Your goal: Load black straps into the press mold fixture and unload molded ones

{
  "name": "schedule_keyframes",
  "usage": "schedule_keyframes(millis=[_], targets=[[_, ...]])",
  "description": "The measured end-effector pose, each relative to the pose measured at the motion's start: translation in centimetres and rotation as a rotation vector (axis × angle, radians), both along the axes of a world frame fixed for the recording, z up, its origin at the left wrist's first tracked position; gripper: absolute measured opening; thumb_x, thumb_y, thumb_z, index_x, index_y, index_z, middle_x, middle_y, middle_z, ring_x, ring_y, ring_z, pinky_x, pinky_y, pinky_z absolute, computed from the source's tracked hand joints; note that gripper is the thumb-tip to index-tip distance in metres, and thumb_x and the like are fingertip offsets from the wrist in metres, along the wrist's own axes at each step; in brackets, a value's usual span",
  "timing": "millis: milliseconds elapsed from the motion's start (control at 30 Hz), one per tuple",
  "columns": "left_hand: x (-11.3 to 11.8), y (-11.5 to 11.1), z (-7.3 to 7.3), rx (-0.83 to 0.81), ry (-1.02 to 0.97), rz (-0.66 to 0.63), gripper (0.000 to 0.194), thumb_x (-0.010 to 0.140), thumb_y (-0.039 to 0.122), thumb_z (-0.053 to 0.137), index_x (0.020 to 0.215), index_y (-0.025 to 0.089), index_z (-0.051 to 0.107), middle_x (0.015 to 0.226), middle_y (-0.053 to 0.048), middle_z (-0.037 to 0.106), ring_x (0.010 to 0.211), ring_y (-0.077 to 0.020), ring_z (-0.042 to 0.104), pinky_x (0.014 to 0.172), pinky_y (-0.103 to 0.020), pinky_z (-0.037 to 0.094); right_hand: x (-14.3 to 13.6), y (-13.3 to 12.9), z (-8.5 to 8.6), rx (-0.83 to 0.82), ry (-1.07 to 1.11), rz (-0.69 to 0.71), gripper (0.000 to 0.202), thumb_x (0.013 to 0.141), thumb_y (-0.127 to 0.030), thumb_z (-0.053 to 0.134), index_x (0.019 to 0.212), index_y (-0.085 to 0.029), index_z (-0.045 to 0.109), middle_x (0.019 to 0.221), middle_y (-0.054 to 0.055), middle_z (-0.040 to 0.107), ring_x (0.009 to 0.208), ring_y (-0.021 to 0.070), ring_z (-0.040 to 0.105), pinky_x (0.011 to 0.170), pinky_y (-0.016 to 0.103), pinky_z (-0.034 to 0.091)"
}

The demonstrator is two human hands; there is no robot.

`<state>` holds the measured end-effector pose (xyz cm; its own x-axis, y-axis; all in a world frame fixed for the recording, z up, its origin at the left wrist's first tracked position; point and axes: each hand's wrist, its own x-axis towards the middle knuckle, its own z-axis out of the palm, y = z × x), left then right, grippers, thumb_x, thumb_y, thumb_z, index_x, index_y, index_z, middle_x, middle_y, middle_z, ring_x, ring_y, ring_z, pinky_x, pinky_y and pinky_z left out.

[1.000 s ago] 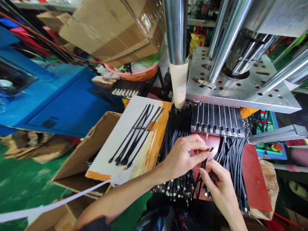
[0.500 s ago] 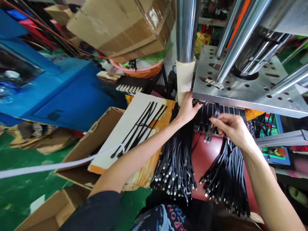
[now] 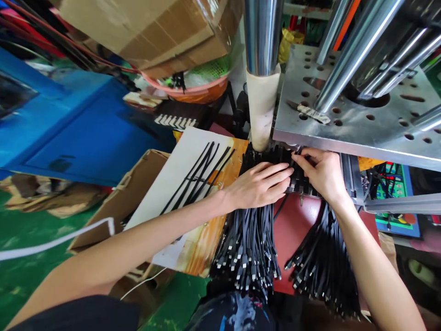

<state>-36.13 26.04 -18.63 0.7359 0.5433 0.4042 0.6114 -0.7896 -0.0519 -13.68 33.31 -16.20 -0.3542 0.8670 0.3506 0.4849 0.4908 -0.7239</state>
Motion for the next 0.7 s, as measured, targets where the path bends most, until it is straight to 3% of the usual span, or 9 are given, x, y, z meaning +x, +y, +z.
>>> schedule_keyframes(millis=[100,167,300,433,533,600,700], targets=[[0.8,-0.9,0.2,0.008,0.02,0.044,0.045,0.104,0.036,0.06,0.145,0.016,0.06,0.159,-0.021,0.054,0.153,-0.036,0.046,0.118,-0.058,0.046,0.2,0.4,-0.1,-0.141,0.109,0.084,0.028,0.091,-0.038,0.071,0.108,-0.016,0.074,0.078,-0.001,0.064,0.05,0.0099,0.05,0.05,0.027,0.037],[1.5,-1.6,0.1,0.017,0.034,0.088,0.049,0.104,0.039,0.061,0.147,0.016,0.057,0.16,-0.023,0.053,0.153,-0.0373,0.045,0.117,-0.058,0.046,0.2,0.5,-0.1,-0.143,0.094,0.06,0.028,0.09,-0.036,0.072,0.109,-0.015,0.073,0.079,0.0,0.066,0.05,0.0105,0.052,0.052,0.028,0.041],[3.2,-3.1,-0.2,0.016,0.061,0.25,0.045,0.105,0.031,0.057,0.147,0.014,0.057,0.161,-0.024,0.051,0.154,-0.039,0.044,0.117,-0.061,0.045,0.5,-1.5,0.0,0.088,-0.046,-0.17,0.023,0.095,-0.034,0.066,0.104,-0.015,0.076,0.082,0.005,0.07,0.061,0.0167,0.06,0.067,0.035,0.052],[4.2,-3.6,0.5,-0.063,0.054,0.293,0.061,0.106,0.045,0.053,0.155,0.009,0.05,0.167,-0.027,0.041,0.16,-0.0414,0.032,0.123,-0.065,0.034,1.5,-5.1,-0.2,0.3,-0.405,-0.052,0.042,0.099,-0.018,0.047,0.13,-0.02,0.076,0.11,0.014,0.066,0.088,0.025,0.064,0.08,0.04,0.055],[4.4,-2.5,1.7,-0.137,0.014,0.313,0.064,0.108,0.044,0.045,0.158,0.004,0.045,0.168,-0.024,0.04,0.161,-0.0375,0.03,0.13,-0.063,0.023,1.3,-5.3,-0.5,0.366,-0.635,-0.141,0.053,0.099,-0.014,0.041,0.144,-0.02,0.069,0.109,0.017,0.063,0.088,0.0281,0.061,0.079,0.043,0.053],[4.4,-1.0,2.4,-0.153,-0.011,0.347,0.062,0.109,0.04,0.042,0.159,0.002,0.044,0.167,-0.024,0.043,0.158,-0.0364,0.036,0.132,-0.061,0.019,0.6,-3.9,-0.6,0.393,-0.671,-0.196,0.055,0.098,-0.014,0.04,0.147,-0.02,0.066,0.111,0.018,0.064,0.09,0.0292,0.061,0.078,0.043,0.052],[4.4,2.1,2.7,-0.121,-0.023,0.379,0.057,0.109,0.035,0.04,0.153,0.001,0.051,0.156,-0.025,0.056,0.146,-0.0379,0.051,0.129,-0.063,0.022,-0.7,-0.6,-0.4,0.381,-0.651,-0.217,0.05,0.097,-0.014,0.039,0.135,-0.017,0.071,0.113,0.021,0.069,0.096,0.032,0.063,0.08,0.044,0.052]])
